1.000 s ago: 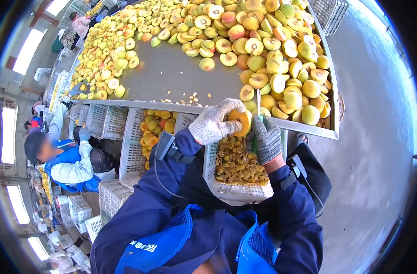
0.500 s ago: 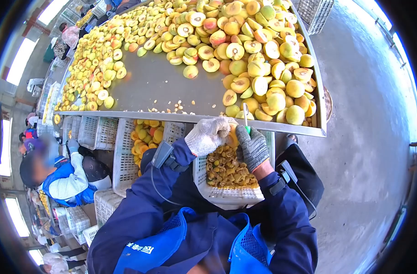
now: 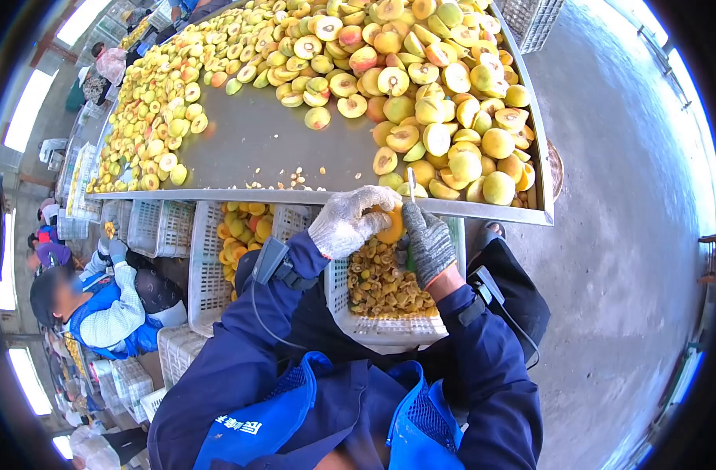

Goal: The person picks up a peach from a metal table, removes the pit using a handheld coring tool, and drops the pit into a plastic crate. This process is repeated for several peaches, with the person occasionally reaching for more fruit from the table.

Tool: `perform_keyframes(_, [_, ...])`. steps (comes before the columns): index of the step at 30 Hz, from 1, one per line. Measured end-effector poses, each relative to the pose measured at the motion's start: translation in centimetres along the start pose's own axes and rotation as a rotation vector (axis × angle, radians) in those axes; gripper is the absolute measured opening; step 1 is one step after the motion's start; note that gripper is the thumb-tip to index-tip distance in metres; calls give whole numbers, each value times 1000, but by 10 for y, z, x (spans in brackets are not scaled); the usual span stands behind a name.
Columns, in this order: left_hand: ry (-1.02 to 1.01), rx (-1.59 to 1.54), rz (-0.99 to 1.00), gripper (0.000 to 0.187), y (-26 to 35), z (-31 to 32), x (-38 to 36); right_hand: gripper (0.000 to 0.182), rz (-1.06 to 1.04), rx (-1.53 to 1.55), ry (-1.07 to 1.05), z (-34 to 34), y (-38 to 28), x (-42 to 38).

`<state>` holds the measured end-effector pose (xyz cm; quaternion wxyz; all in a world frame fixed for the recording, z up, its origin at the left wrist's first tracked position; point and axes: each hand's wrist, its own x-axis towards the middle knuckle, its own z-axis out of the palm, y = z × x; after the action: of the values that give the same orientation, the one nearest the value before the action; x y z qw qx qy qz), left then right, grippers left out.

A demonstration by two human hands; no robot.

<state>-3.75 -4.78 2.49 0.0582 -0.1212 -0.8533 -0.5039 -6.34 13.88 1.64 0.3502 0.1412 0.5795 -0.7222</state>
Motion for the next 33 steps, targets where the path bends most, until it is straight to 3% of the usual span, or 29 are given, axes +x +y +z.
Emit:
perform_keyframes(5, [-40, 3, -17, 29, -4, 1, -2, 44, -53, -54, -41, -3, 4, 3])
perform_keyframes(8, [61, -55, 76, 29, -2, 3, -1, 44, 16, 9, 10, 0, 2, 1])
perform_keyframes(14, [70, -97, 147, 24, 3, 2, 0, 43, -86, -50, 22, 0, 6, 2])
perform_keyframes(17, [36, -134, 123, 24, 11, -4, 0, 38, -147, -77, -39, -6, 9, 8])
perform_keyframes(19, [-39, -308, -68, 25, 15, -7, -2, 32, -209, 72, -132, -8, 12, 10])
perform_keyframes(20, [-37, -307, -68, 25, 15, -8, -2, 32, -209, 71, -134, -8, 11, 9])
perform_keyframes(22, [-54, -352, -29, 27, 15, -11, -3, 29, -106, 319, -117, -8, 10, 6])
perform_keyframes(26, [-64, -396, 136, 20, 4, -11, 1, 44, -172, 256, -184, -17, 17, 12])
perform_keyframes(28, [14, -636, 106, 9, -4, -3, 2, 45, -166, 304, -221, -19, 20, 15])
perform_keyframes(29, [18, -636, 106, 9, -6, -3, 1, 45, -164, 301, -223, -21, 26, 19])
perform_keyframes(31, [-28, -723, -137, 10, -6, -6, -2, 46, -210, 291, -136, -23, 38, 29])
perform_keyframes(33, [6, -757, -125, 13, -2, -6, -1, 46, -224, 254, -120, -23, 45, 31])
